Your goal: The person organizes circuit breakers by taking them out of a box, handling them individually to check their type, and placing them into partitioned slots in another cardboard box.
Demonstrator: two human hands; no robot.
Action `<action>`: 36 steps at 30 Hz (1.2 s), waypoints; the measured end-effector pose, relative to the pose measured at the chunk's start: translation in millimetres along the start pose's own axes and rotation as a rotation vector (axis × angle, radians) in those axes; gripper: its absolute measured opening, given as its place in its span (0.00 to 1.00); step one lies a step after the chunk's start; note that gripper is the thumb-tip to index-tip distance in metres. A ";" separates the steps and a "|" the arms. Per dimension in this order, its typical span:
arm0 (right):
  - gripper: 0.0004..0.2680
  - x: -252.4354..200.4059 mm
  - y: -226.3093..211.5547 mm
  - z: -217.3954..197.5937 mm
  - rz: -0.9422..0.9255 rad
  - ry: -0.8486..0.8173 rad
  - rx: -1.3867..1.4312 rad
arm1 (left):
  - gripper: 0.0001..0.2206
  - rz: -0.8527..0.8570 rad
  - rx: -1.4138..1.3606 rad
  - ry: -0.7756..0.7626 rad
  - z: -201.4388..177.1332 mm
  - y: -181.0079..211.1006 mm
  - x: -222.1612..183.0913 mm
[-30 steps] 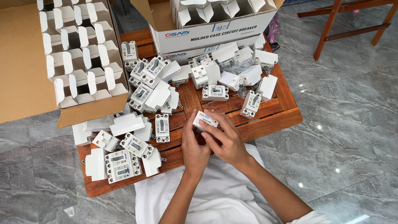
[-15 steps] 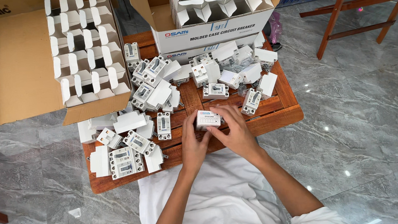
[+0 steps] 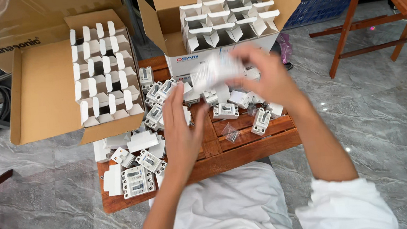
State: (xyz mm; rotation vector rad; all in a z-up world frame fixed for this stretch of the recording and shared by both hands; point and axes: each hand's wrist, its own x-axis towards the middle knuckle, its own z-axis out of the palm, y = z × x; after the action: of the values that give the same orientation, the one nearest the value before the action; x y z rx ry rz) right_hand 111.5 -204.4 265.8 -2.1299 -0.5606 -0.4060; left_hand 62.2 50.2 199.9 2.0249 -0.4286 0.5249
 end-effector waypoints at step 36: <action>0.15 265.9 157.6 115.6 0.217 -0.430 -0.572 | 0.29 0.289 0.883 -0.057 73.6 -99.2 81.9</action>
State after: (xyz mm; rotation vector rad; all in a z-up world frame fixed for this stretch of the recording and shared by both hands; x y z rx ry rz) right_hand 429.0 -126.6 220.8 -2.8273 -0.4773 0.0321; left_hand 194.9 25.7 138.6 2.8426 -0.5956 0.9533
